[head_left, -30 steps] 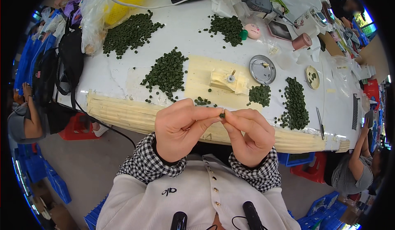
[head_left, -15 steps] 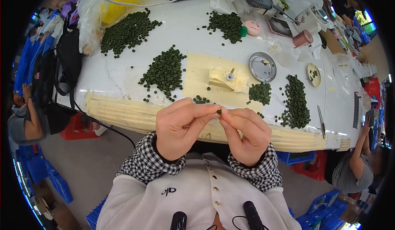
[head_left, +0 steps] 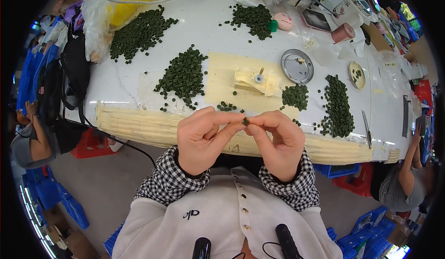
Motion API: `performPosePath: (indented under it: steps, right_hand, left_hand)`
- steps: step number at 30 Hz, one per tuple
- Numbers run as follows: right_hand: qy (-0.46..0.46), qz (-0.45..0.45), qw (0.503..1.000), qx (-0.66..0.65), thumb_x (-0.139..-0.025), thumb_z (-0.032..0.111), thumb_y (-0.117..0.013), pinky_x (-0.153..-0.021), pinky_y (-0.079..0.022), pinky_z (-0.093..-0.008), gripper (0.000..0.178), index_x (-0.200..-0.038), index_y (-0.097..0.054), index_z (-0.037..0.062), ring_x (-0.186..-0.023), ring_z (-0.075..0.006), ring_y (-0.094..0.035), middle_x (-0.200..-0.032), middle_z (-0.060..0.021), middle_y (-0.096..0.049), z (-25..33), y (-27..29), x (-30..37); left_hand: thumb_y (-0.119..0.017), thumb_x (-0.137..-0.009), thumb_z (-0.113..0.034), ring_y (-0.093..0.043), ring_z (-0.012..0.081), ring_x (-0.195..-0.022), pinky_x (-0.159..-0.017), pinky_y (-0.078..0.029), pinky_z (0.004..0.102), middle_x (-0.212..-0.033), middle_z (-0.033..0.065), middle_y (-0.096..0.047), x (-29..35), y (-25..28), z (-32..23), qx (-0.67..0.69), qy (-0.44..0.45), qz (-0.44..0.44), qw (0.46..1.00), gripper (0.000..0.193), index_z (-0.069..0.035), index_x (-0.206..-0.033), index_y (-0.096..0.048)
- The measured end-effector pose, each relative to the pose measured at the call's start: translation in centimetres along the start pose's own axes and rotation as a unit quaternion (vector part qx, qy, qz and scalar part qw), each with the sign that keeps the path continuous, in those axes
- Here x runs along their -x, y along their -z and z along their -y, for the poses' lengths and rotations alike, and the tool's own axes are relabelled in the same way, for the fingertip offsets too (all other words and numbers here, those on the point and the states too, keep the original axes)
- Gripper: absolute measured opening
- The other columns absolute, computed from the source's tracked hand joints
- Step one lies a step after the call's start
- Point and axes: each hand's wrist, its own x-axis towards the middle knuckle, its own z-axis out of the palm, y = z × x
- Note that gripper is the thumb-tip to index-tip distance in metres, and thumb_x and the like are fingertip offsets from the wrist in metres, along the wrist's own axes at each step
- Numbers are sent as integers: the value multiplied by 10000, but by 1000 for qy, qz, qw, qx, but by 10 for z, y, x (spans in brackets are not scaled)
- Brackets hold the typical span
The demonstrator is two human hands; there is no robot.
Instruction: Manually assembling small green plastic toy components at a workbench.
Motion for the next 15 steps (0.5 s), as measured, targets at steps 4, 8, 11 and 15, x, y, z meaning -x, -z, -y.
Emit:
performPosePath:
  steps: [4,8,11,15]
  right_hand:
    - [0,-2,1000,-18,-796,-47,-675,-647,-495,-233,139,-934,-671,-31,-709,-139,-622,-829,-99,-651,0,1,2]
    - [6,1,1000,-12,-795,-47,-674,-646,-493,-237,133,-927,-668,-33,-708,-140,-619,-830,-98,-649,0,0,1]
    - [18,-4,1000,3,-787,-54,-677,-649,-494,-241,134,-919,-667,-31,-713,-148,-623,-827,-101,-653,0,1,2]
    - [61,-13,998,26,-769,-64,-685,-652,-496,-251,148,-910,-667,-26,-723,-169,-635,-829,-111,-662,-3,2,2]
  left_hand:
    - [-747,-735,15,-317,69,-496,-459,-245,234,-560,-23,-387,2,0,4,10,-18,15,1000,225,-51,-949,-726]
    - [-745,-735,18,-322,71,-499,-460,-249,236,-562,-22,-392,3,1,3,1,-20,13,1000,234,-52,-958,-727]
    - [-734,-747,22,-337,76,-504,-461,-262,237,-573,-14,-406,3,1,1,-7,-23,19,1000,238,-49,-974,-723]
    - [-704,-781,28,-373,87,-517,-466,-296,237,-594,6,-442,1,1,-4,-24,-37,27,999,244,-44,-1013,-713]
